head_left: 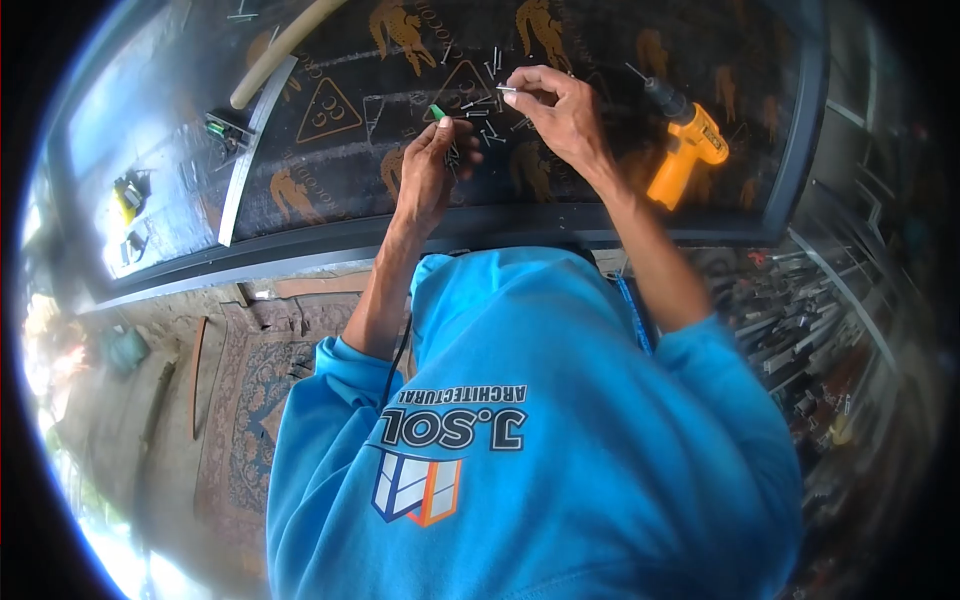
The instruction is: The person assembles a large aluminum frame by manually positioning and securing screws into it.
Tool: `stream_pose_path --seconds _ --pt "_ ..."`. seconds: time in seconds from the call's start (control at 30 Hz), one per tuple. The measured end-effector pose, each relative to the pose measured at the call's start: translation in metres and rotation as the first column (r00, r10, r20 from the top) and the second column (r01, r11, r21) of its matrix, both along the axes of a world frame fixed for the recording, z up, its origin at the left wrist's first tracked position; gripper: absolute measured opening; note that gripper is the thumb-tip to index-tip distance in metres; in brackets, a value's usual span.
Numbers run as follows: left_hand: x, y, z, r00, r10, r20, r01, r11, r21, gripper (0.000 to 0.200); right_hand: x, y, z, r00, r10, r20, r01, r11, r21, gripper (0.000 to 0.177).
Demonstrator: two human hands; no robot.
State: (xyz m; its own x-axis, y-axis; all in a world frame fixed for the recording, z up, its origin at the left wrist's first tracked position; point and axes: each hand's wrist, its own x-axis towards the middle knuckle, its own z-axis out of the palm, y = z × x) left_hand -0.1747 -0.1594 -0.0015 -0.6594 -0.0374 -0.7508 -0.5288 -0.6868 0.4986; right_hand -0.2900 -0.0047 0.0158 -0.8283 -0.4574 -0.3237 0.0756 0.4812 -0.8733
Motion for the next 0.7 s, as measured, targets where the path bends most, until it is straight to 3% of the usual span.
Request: stream_pose_path --seconds 0.07,0.27,0.37,0.43,0.57,0.7 --pt "-0.002 0.001 0.002 1.000 -0.013 -0.023 0.013 1.000 0.025 0.031 0.007 0.003 0.009 0.990 -0.045 -0.136 0.042 0.999 -0.025 0.011" --pt "-0.022 0.008 0.012 0.989 -0.122 -0.084 0.119 0.992 -0.042 0.027 0.018 0.008 0.023 0.989 -0.037 -0.147 0.037 0.999 -0.002 0.012" --pt "-0.024 0.010 0.005 0.970 -0.201 -0.135 0.198 0.979 -0.039 0.023 0.025 0.008 0.024 0.978 0.049 -0.202 -0.047 0.999 0.017 0.013" --pt "-0.027 0.010 0.005 0.971 -0.157 -0.182 0.186 0.970 0.155 0.018 0.029 0.006 0.033 0.989 0.018 -0.146 -0.019 1.000 -0.007 0.014" --pt "-0.027 0.012 0.003 0.965 -0.151 -0.216 0.202 0.950 0.238 0.018 0.036 0.008 0.035 0.998 -0.056 0.009 0.057 0.990 -0.132 0.017" --pt "-0.027 0.013 0.004 0.959 -0.137 -0.248 0.217 0.918 0.332 0.020 0.041 0.007 0.042 0.997 -0.076 -0.023 0.073 0.990 -0.121 0.018"
